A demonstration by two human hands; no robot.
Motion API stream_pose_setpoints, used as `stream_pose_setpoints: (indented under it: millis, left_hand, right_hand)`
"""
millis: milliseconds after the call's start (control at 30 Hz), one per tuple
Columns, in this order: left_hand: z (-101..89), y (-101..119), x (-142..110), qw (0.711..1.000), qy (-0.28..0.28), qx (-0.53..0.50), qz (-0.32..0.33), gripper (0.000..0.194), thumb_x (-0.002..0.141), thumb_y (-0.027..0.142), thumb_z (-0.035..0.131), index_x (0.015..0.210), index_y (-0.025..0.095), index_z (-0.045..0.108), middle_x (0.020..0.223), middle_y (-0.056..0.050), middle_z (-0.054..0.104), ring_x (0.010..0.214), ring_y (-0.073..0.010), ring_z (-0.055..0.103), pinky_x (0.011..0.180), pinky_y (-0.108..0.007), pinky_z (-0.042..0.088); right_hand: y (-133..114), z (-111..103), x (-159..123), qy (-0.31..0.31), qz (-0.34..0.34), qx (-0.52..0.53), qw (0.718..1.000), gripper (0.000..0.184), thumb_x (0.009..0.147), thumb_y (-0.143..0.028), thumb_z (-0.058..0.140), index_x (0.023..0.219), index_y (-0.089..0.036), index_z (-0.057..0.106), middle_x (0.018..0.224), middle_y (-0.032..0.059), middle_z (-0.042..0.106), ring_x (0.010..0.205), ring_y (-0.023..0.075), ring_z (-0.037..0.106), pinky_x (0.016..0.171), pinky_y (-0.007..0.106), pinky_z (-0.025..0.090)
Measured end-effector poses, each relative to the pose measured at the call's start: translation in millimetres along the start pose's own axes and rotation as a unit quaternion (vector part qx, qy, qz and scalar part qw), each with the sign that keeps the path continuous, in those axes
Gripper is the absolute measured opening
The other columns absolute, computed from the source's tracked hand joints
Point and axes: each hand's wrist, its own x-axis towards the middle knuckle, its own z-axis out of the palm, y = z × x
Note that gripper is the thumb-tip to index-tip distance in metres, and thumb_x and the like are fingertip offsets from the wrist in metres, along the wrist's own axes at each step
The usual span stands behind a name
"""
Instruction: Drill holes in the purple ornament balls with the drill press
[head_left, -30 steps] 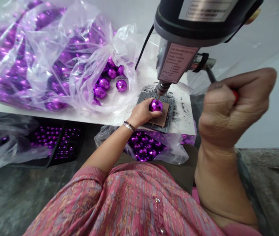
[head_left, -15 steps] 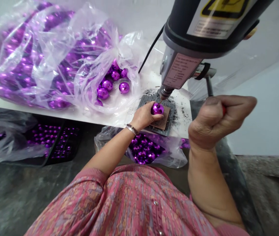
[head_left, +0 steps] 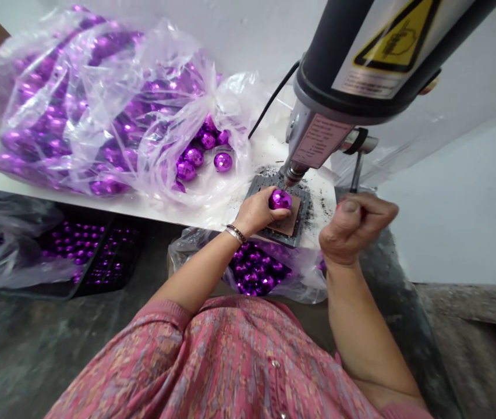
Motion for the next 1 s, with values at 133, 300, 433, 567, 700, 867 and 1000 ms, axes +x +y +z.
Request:
stream_pose_setpoints:
  millis: [133,300,433,567,700,867,1000]
  left_hand:
    - [-2.8,1.5,0.0,1.0,-0.005,-0.007,-0.004,0.048,0.084,0.04,0.087,0.126,0.024,0.073,0.12,-0.006,0.08,0.114,-0.0308,0.073,0.097,-0.036,0.054]
    - [-9.4,-3.7,-12.7,0.999,-0.009,-0.043,0.026,0.054,0.083,0.029,0.087,0.133,0.019,0.069,0.126,-0.007,0.079,0.117,-0.0281,0.073,0.104,-0.036,0.055]
    - [-21.6,-18.6,-36.5,0.992,-0.053,-0.071,0.094,0.071,0.078,0.029,0.092,0.143,0.018,0.066,0.14,-0.012,0.075,0.13,-0.0309,0.07,0.114,-0.042,0.054]
    - [-40.8,-33.1,-51.5,0.98,-0.116,-0.106,0.125,0.078,0.075,0.036,0.096,0.146,0.021,0.067,0.137,-0.012,0.077,0.118,-0.0278,0.074,0.102,-0.038,0.06]
    - [-66.8,-49.4,-22.9,0.994,0.041,-0.099,0.027,0.046,0.095,0.032,0.075,0.139,0.016,0.072,0.129,-0.012,0.08,0.096,-0.0192,0.074,0.091,-0.033,0.061]
    - [-99.6,-75.8,51.3,0.962,0.235,-0.009,-0.135,0.04,0.099,0.015,0.059,0.137,0.011,0.071,0.137,-0.018,0.077,0.127,-0.0268,0.071,0.111,-0.037,0.054]
    - [-106.0,-82.9,82.4,0.972,0.177,0.049,-0.144,0.045,0.093,0.026,0.075,0.136,0.012,0.069,0.138,-0.018,0.075,0.132,-0.0335,0.068,0.115,-0.041,0.051]
  right_hand:
    - [-45.3,-11.1,58.1,-0.009,0.041,-0.006,0.999,0.056,0.102,-0.06,0.04,0.082,-0.008,0.05,0.074,-0.0017,0.05,0.072,-0.0056,0.045,0.073,0.016,0.037]
    - [-54.4,-6.6,125.3,-0.072,0.164,0.048,0.983,0.051,0.099,-0.053,0.043,0.079,-0.007,0.053,0.067,-0.0039,0.045,0.068,-0.0062,0.046,0.071,0.017,0.036]
    - [-44.7,-1.7,130.8,-0.048,0.167,0.045,0.984,0.041,0.104,-0.036,0.039,0.085,-0.007,0.06,0.067,-0.0018,0.043,0.066,-0.005,0.049,0.068,0.01,0.041]
    - [-47.3,-1.4,123.4,-0.042,0.195,0.068,0.977,0.036,0.104,-0.027,0.035,0.089,-0.008,0.062,0.068,-0.0013,0.046,0.061,-0.0031,0.048,0.061,0.013,0.035]
    - [-44.0,-2.7,120.5,-0.032,0.185,0.093,0.978,0.035,0.102,-0.035,0.043,0.086,-0.01,0.062,0.066,-0.0007,0.05,0.052,0.0009,0.044,0.053,0.021,0.027]
    - [-39.1,-5.5,117.8,-0.035,0.18,0.068,0.981,0.041,0.1,-0.047,0.047,0.094,-0.011,0.067,0.069,0.0004,0.054,0.05,0.0023,0.042,0.052,0.026,0.03]
    - [-41.5,-6.2,117.9,-0.052,0.159,0.054,0.984,0.044,0.101,-0.049,0.046,0.087,-0.012,0.064,0.067,0.0002,0.051,0.05,0.0024,0.042,0.053,0.026,0.031]
